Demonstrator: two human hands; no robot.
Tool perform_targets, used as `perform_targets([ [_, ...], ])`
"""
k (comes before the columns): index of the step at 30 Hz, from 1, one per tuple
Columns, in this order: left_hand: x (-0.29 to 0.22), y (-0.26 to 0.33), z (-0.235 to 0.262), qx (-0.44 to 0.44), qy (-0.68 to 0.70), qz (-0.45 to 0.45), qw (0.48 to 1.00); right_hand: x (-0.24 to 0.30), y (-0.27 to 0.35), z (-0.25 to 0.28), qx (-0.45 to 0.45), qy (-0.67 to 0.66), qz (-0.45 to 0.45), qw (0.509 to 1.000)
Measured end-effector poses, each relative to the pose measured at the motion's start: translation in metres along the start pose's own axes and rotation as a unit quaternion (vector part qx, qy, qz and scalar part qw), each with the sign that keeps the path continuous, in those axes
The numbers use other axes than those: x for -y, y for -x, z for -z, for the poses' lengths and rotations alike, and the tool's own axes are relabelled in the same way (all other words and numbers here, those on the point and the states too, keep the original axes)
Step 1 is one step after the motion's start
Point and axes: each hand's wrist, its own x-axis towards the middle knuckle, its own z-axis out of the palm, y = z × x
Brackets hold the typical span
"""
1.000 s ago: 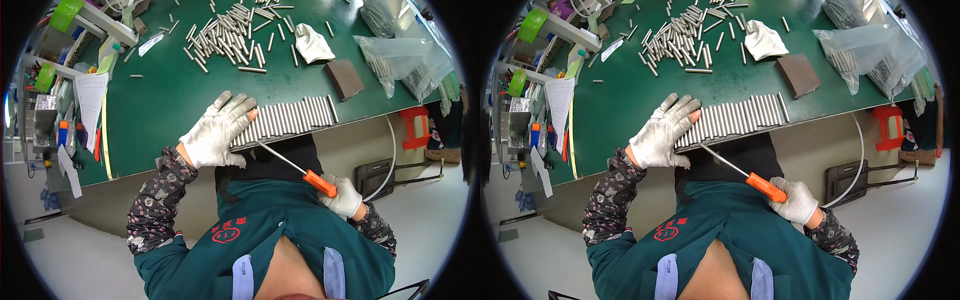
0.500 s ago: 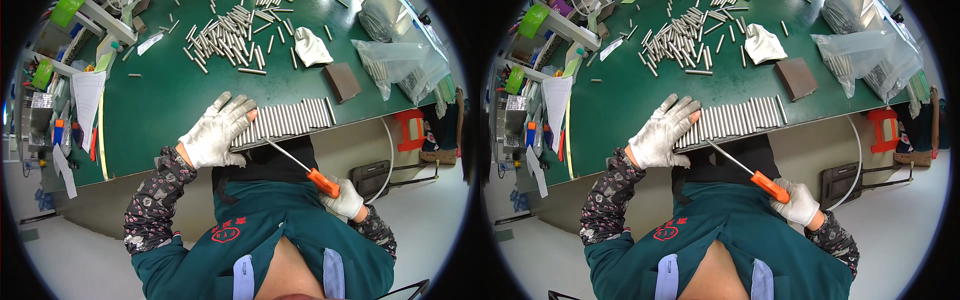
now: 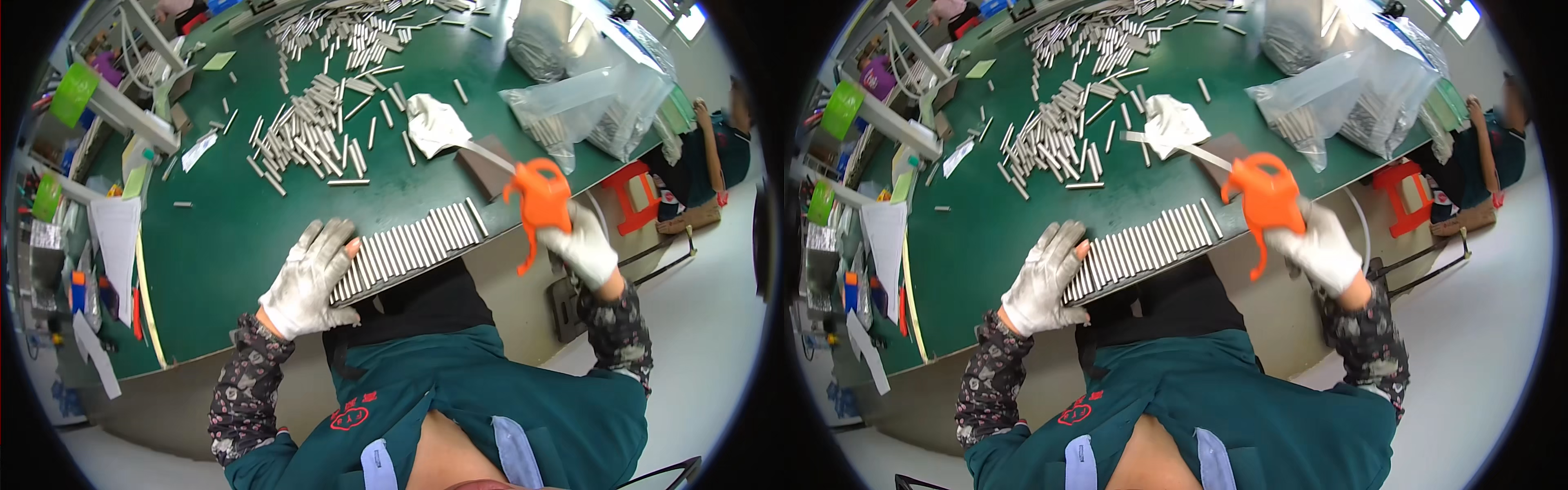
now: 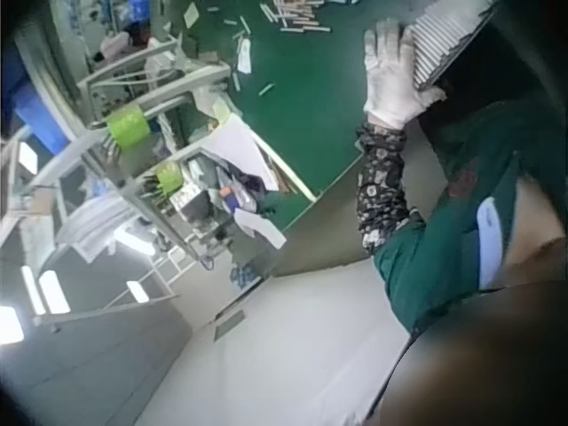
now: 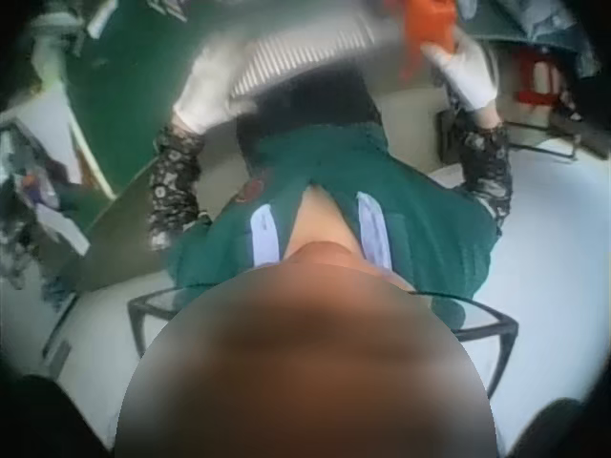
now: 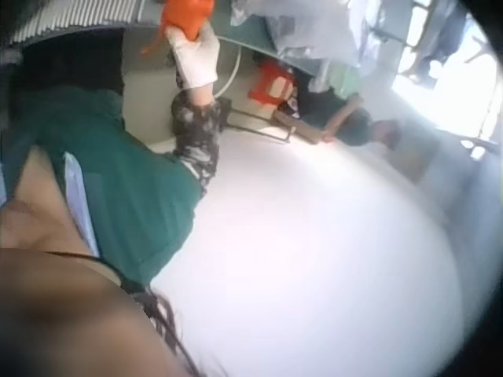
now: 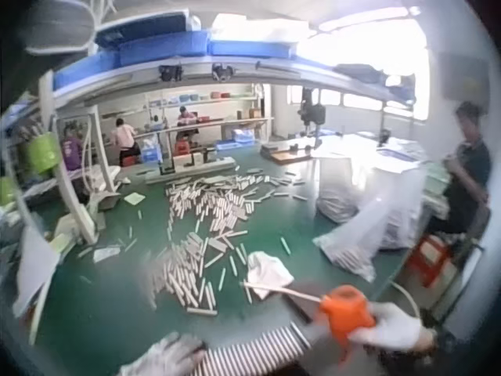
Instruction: The recorder aligns small metal pins into a grooved tray, polishes the ends with a sanding block, cleans them with a cloth, and uses an air duster.
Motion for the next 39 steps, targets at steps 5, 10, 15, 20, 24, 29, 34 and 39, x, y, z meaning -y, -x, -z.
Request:
perform_targets([
  [5, 0.002, 0.005, -0.006, -0.023, 0.003, -0.017, 1.0, 0.033, -0.098, 0.018, -0.087, 0.087, 0.057, 0.991],
  [10, -0.002, 0.005, 0.001, -0.129, 0.001, 0.027, 0.991, 0.015, -0.191, 0.022, -0.124, 0.165, 0.053, 0.977],
  [15, -0.018, 0.023, 0.0, -0.231, -0.001, 0.198, 0.953, 0.01, -0.186, 0.013, -0.2, 0.355, 0.17, 0.897],
  [20, -0.032, 0.038, -0.002, -0.157, 0.06, 0.328, 0.93, 0.015, -0.092, -0.035, -0.096, 0.155, 0.406, 0.895],
  [24, -0.039, 0.024, 0.002, -0.104, 0.027, 0.354, 0.929, -0.013, -0.069, -0.059, 0.106, 0.147, 0.497, 0.849],
  [29, -0.044, 0.017, 0.004, -0.087, 0.009, 0.353, 0.932, -0.026, -0.074, -0.065, 0.144, 0.242, 0.52, 0.807],
  [34, -0.045, 0.017, 0.003, -0.091, 0.008, 0.341, 0.936, -0.026, -0.075, -0.072, 0.135, 0.292, 0.519, 0.792],
  [39, -0.046, 0.013, 0.01, -0.04, 0.037, 0.393, 0.918, -0.018, -0.068, -0.08, 0.118, 0.304, 0.465, 0.823],
])
